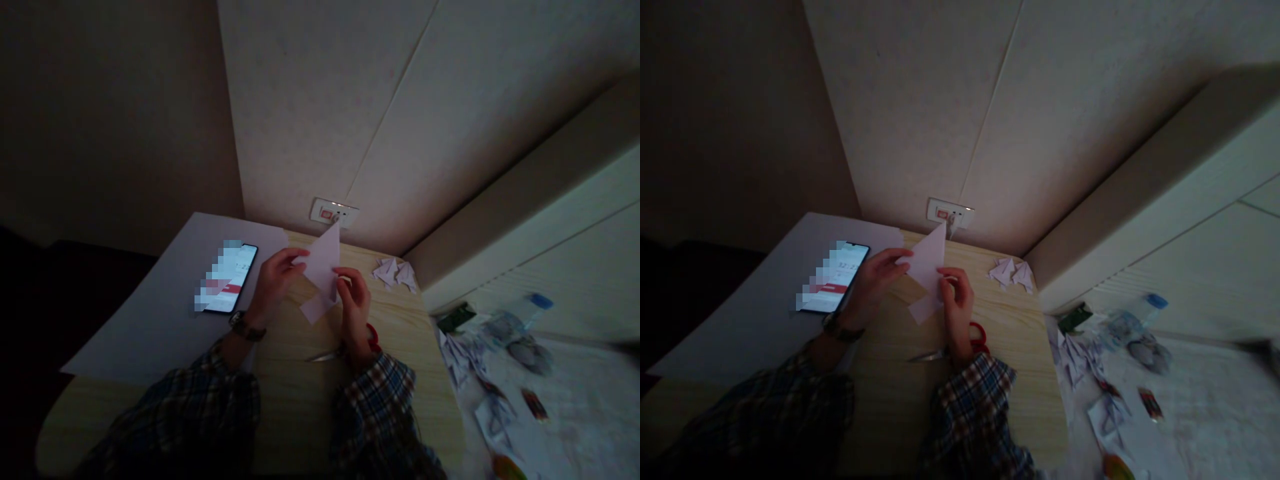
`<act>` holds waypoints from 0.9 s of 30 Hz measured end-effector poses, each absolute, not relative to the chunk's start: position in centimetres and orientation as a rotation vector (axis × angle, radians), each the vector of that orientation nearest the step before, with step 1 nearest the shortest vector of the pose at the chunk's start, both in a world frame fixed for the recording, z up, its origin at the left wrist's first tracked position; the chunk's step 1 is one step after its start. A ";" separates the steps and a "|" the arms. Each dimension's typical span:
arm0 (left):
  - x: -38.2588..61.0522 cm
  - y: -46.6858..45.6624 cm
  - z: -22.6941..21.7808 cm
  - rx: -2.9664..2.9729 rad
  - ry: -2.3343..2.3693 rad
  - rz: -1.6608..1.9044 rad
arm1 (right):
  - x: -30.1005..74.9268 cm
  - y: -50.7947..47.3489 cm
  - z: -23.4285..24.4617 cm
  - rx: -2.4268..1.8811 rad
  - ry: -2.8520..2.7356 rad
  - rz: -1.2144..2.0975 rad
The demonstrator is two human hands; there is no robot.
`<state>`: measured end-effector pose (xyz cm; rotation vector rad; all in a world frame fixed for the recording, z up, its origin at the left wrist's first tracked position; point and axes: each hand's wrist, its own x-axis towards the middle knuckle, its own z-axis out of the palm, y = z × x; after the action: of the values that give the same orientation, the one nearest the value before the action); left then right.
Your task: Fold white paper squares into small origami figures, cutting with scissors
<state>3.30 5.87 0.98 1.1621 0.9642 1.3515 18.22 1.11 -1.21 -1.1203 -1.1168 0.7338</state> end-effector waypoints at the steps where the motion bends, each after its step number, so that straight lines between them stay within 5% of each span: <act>1: 3.3 5.9 1.0 1.172 0.959 1.344 | 18.2 1.1 -1.3 -1.123 -1.108 0.739; 27: 3.3 6.6 0.0 1.208 1.061 1.324 | 18.1 1.1 -1.1 -1.179 -1.158 0.678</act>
<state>3.28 6.58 0.05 1.2079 1.0611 1.3244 18.08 1.12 -1.09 -1.1786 -1.1581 0.6780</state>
